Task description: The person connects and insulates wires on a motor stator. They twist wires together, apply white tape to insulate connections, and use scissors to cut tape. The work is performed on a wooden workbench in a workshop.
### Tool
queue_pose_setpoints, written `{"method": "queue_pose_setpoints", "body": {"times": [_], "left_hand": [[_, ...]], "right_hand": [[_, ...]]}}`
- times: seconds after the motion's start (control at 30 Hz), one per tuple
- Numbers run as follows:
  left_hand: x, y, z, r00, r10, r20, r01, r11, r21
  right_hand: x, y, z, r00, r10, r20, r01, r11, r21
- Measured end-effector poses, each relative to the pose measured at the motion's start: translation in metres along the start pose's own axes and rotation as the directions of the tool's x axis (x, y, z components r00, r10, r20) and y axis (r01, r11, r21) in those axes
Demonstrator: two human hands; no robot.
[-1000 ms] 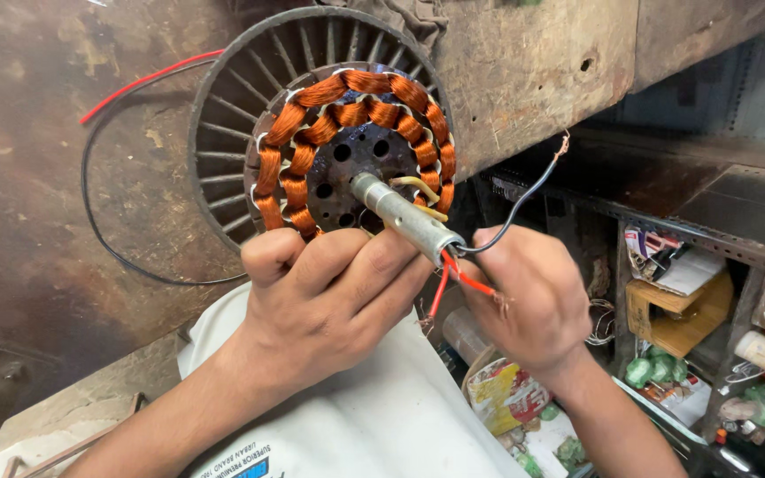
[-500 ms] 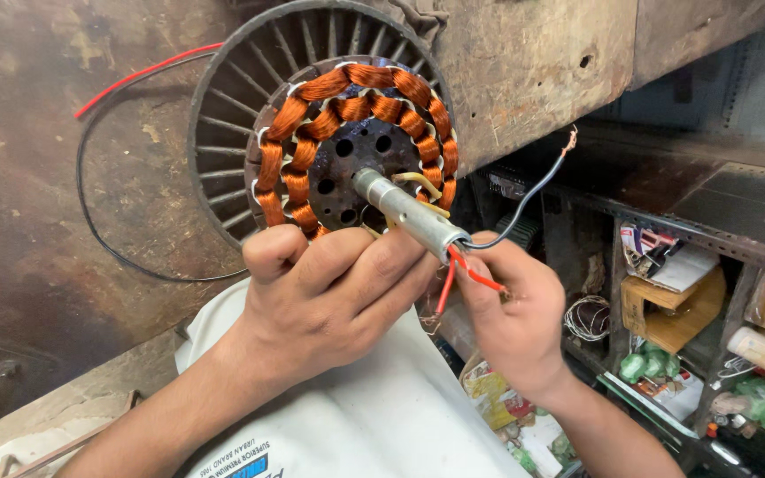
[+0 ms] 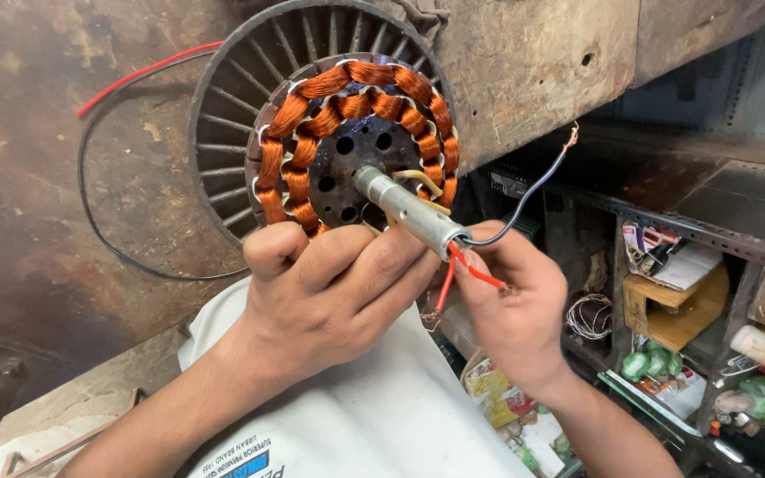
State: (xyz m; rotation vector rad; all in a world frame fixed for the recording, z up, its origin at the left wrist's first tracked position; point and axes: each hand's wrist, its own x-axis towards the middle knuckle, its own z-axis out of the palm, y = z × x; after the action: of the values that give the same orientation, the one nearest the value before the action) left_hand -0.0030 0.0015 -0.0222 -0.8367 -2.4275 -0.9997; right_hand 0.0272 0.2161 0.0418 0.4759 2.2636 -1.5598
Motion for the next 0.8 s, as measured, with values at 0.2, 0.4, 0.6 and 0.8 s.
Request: {"method": "queue_pose_setpoints", "body": {"times": [0.2, 0.4, 0.6, 0.8], "left_hand": [[-0.002, 0.001, 0.001, 1.000, -0.007, 0.021, 0.007, 1.000, -0.020], [-0.002, -0.001, 0.002, 1.000, 0.028, -0.006, -0.028, 0.999, 0.032], [-0.006, -0.001, 0.004, 1.000, 0.014, 0.007, -0.014, 1.000, 0.005], [-0.007, 0.000, 0.004, 1.000, -0.001, -0.001, 0.001, 1.000, -0.008]], "right_hand": [[0.020, -0.005, -0.005, 0.565, -0.760, 0.320, 0.715, 0.257, -0.651], [0.001, 0.006, 0.011, 0.999, -0.027, 0.029, 0.026, 0.999, 0.045], [-0.002, -0.004, -0.002, 1.000, 0.011, 0.012, -0.011, 1.000, 0.007], [0.009, 0.000, -0.001, 0.740, -0.647, 0.185, 0.607, 0.524, -0.598]]}}
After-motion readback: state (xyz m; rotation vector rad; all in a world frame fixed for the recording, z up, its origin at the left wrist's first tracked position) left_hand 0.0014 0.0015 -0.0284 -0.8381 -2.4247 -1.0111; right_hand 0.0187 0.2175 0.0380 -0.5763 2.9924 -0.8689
